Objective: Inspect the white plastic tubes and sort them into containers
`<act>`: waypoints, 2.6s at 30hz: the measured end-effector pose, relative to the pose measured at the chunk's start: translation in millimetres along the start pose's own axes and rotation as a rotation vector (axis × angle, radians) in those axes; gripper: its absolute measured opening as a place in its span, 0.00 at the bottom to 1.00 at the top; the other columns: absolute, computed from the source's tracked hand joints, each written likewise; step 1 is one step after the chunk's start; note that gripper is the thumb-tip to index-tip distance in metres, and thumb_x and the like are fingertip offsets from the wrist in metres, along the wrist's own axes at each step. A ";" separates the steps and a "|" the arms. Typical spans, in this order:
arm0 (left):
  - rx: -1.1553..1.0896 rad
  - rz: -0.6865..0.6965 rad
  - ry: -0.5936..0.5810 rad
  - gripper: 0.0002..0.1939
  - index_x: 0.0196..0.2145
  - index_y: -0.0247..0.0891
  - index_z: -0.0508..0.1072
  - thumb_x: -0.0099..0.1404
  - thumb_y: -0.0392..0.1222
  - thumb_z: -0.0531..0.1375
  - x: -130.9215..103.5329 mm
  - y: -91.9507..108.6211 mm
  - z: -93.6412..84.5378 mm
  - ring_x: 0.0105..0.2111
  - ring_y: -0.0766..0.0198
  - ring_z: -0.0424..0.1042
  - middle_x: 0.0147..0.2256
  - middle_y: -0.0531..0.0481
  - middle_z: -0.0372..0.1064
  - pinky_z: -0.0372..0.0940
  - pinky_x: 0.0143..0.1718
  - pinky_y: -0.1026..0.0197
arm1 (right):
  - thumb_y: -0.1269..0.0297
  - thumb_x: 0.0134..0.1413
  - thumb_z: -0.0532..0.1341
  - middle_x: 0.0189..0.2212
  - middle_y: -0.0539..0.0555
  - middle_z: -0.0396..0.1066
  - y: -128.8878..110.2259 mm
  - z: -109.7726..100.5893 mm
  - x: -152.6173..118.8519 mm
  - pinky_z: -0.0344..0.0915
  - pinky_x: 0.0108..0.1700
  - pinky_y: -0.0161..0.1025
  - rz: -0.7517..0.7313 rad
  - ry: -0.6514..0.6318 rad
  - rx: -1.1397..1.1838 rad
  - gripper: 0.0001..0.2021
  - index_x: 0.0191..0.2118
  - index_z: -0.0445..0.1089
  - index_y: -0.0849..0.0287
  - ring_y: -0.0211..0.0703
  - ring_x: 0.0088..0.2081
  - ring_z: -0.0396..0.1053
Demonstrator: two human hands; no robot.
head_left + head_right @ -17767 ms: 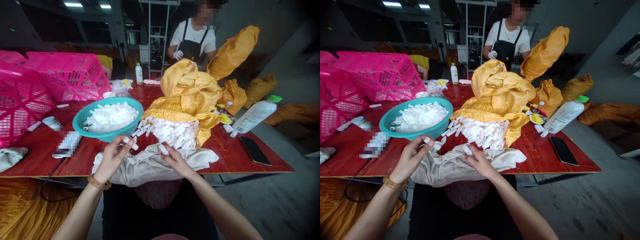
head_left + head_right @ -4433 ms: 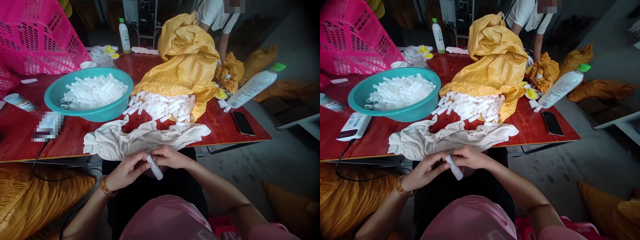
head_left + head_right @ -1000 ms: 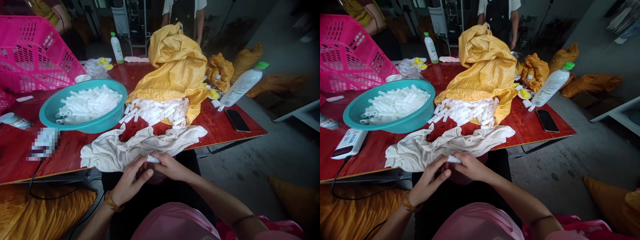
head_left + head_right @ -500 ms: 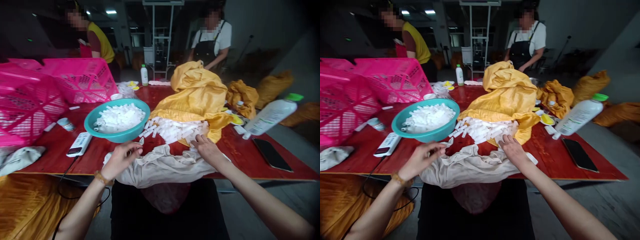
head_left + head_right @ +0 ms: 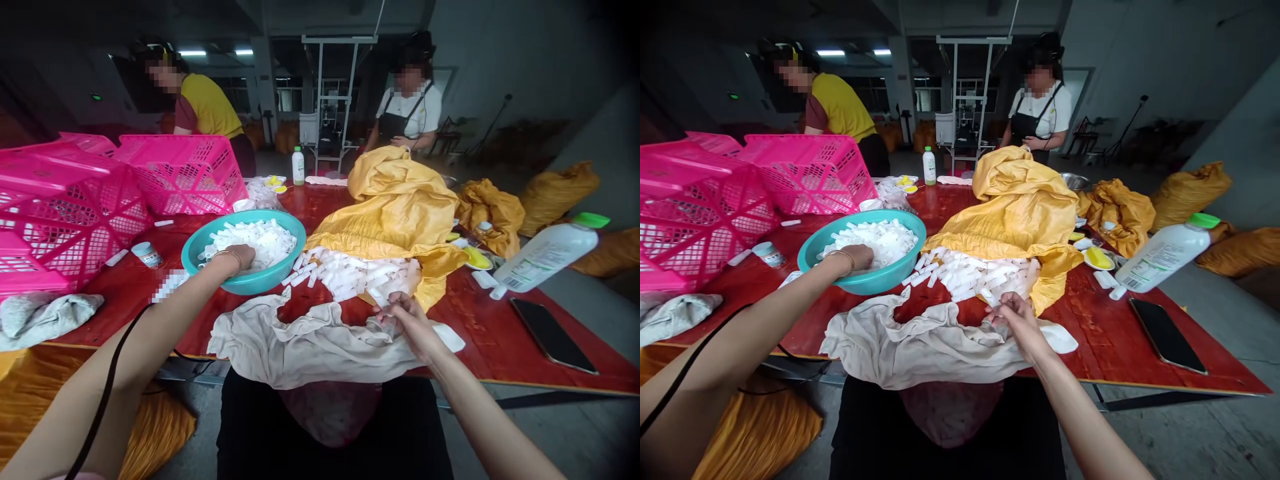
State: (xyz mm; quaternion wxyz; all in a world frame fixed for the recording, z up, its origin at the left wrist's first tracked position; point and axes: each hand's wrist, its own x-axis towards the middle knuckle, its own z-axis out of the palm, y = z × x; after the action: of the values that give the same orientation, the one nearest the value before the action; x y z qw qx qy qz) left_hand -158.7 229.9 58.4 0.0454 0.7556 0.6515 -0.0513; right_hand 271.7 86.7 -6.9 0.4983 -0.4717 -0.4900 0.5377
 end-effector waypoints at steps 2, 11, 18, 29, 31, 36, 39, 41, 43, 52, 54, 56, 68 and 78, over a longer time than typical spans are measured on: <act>0.019 -0.025 0.005 0.12 0.31 0.24 0.76 0.58 0.40 0.61 -2.1 1.2 -0.7 0.37 0.52 0.75 0.34 0.34 0.76 0.65 0.43 0.55 | 0.64 0.46 0.65 0.32 0.51 0.72 6.8 8.1 -9.2 0.64 0.36 0.36 0.135 -0.062 0.288 0.18 0.41 0.58 0.55 0.40 0.31 0.69; 0.027 -0.056 0.237 0.18 0.36 0.34 0.76 0.64 0.51 0.54 -61.0 -14.8 -24.1 0.37 0.50 0.75 0.34 0.39 0.76 0.64 0.39 0.57 | 0.61 0.54 0.66 0.27 0.47 0.64 -1.1 37.3 -46.4 0.55 0.31 0.33 0.167 -0.282 0.232 0.12 0.43 0.71 0.60 0.33 0.28 0.59; -0.759 0.175 0.373 0.22 0.41 0.36 0.74 0.65 0.59 0.57 -139.9 70.4 1.1 0.37 0.58 0.72 0.37 0.47 0.74 0.64 0.39 0.61 | 0.51 0.58 0.63 0.30 0.49 0.67 -8.9 102.8 -36.1 0.58 0.30 0.35 0.012 -0.423 0.278 0.17 0.45 0.65 0.58 0.36 0.28 0.63; -1.059 0.315 0.252 0.11 0.40 0.40 0.71 0.65 0.48 0.63 -200.2 171.3 62.1 0.30 0.65 0.67 0.32 0.52 0.69 0.63 0.33 0.64 | 0.59 0.65 0.58 0.38 0.51 0.67 -2.4 99.6 -74.4 0.61 0.45 0.37 -0.334 -0.379 -0.171 0.08 0.43 0.65 0.58 0.41 0.41 0.64; -1.122 0.245 0.327 0.13 0.44 0.42 0.69 0.65 0.48 0.63 -205.3 173.6 59.8 0.31 0.65 0.70 0.35 0.52 0.69 0.64 0.31 0.64 | 0.60 0.66 0.57 0.36 0.51 0.66 -2.5 91.8 -80.2 0.60 0.43 0.37 -0.325 -0.395 -0.248 0.07 0.41 0.66 0.58 0.41 0.39 0.64; -0.994 0.209 0.481 0.10 0.46 0.42 0.68 0.70 0.46 0.58 -216.4 186.5 55.2 0.34 0.64 0.74 0.41 0.50 0.72 0.67 0.35 0.63 | 0.60 0.66 0.56 0.34 0.51 0.65 0.7 86.7 -87.9 0.61 0.41 0.36 -0.301 -0.424 -0.305 0.08 0.41 0.66 0.58 0.40 0.37 0.64; -0.854 0.262 0.500 0.08 0.47 0.42 0.68 0.72 0.44 0.54 -219.7 194.3 59.8 0.39 0.62 0.74 0.42 0.49 0.73 0.67 0.42 0.62 | 0.61 0.68 0.54 0.35 0.52 0.67 6.0 86.2 -90.6 0.62 0.41 0.37 -0.338 -0.406 -0.386 0.08 0.44 0.66 0.58 0.41 0.37 0.65; -0.831 0.285 0.469 0.09 0.46 0.41 0.69 0.74 0.44 0.51 -220.8 199.5 67.1 0.41 0.61 0.74 0.41 0.49 0.73 0.67 0.45 0.61 | 0.63 0.68 0.53 0.37 0.54 0.68 10.7 86.2 -91.7 0.62 0.42 0.40 -0.416 -0.344 -0.529 0.08 0.46 0.66 0.58 0.44 0.38 0.66; -0.843 0.309 0.434 0.12 0.48 0.40 0.69 0.75 0.44 0.49 -221.3 204.7 76.5 0.45 0.59 0.73 0.45 0.46 0.73 0.66 0.49 0.58 | 0.67 0.67 0.52 0.38 0.57 0.68 14.6 86.3 -92.3 0.62 0.45 0.43 -0.504 -0.282 -0.661 0.08 0.46 0.66 0.59 0.47 0.41 0.65; -1.064 0.318 0.389 0.13 0.51 0.42 0.69 0.70 0.45 0.58 -213.2 183.9 87.0 0.38 0.62 0.73 0.38 0.49 0.73 0.67 0.41 0.61 | 0.60 0.64 0.59 0.35 0.51 0.67 5.2 72.0 -91.0 0.60 0.39 0.34 -0.131 -0.585 -0.123 0.08 0.42 0.69 0.60 0.37 0.35 0.63; -1.020 0.368 0.381 0.09 0.45 0.41 0.72 0.70 0.45 0.59 -211.5 178.9 82.2 0.37 0.63 0.73 0.39 0.49 0.73 0.66 0.40 0.63 | 0.59 0.62 0.61 0.31 0.49 0.63 5.3 70.6 -90.9 0.56 0.32 0.32 0.013 -0.685 0.049 0.10 0.42 0.70 0.61 0.33 0.30 0.59; -0.982 0.420 0.321 0.08 0.43 0.40 0.73 0.71 0.45 0.57 -211.0 179.3 76.3 0.36 0.63 0.73 0.38 0.49 0.73 0.66 0.40 0.62 | 0.58 0.61 0.62 0.27 0.46 0.57 7.3 71.5 -91.1 0.48 0.26 0.31 0.151 -0.769 0.185 0.11 0.42 0.70 0.61 0.31 0.25 0.52; -1.124 0.433 0.122 0.18 0.27 0.38 0.68 0.74 0.45 0.52 -214.2 199.1 84.3 0.27 0.66 0.66 0.25 0.52 0.66 0.61 0.31 0.63 | 0.64 0.54 0.62 0.17 0.40 0.46 24.0 66.2 -90.6 0.39 0.21 0.30 0.384 -0.799 0.397 0.07 0.36 0.67 0.61 0.29 0.19 0.40; -0.849 0.529 0.153 0.06 0.45 0.42 0.69 0.72 0.41 0.54 -216.3 190.6 98.6 0.39 0.62 0.70 0.38 0.49 0.69 0.64 0.42 0.61 | 0.61 0.67 0.53 0.35 0.52 0.68 14.0 55.1 -82.4 0.60 0.41 0.36 -0.211 -0.737 -0.259 0.09 0.44 0.67 0.58 0.39 0.36 0.65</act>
State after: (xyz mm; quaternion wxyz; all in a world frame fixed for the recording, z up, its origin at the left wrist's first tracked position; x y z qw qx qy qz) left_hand -3.5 -23.5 -9.4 0.3122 0.8113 0.4024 0.2869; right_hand 220.6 1.0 -15.1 0.2782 -0.2533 -0.7452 0.5506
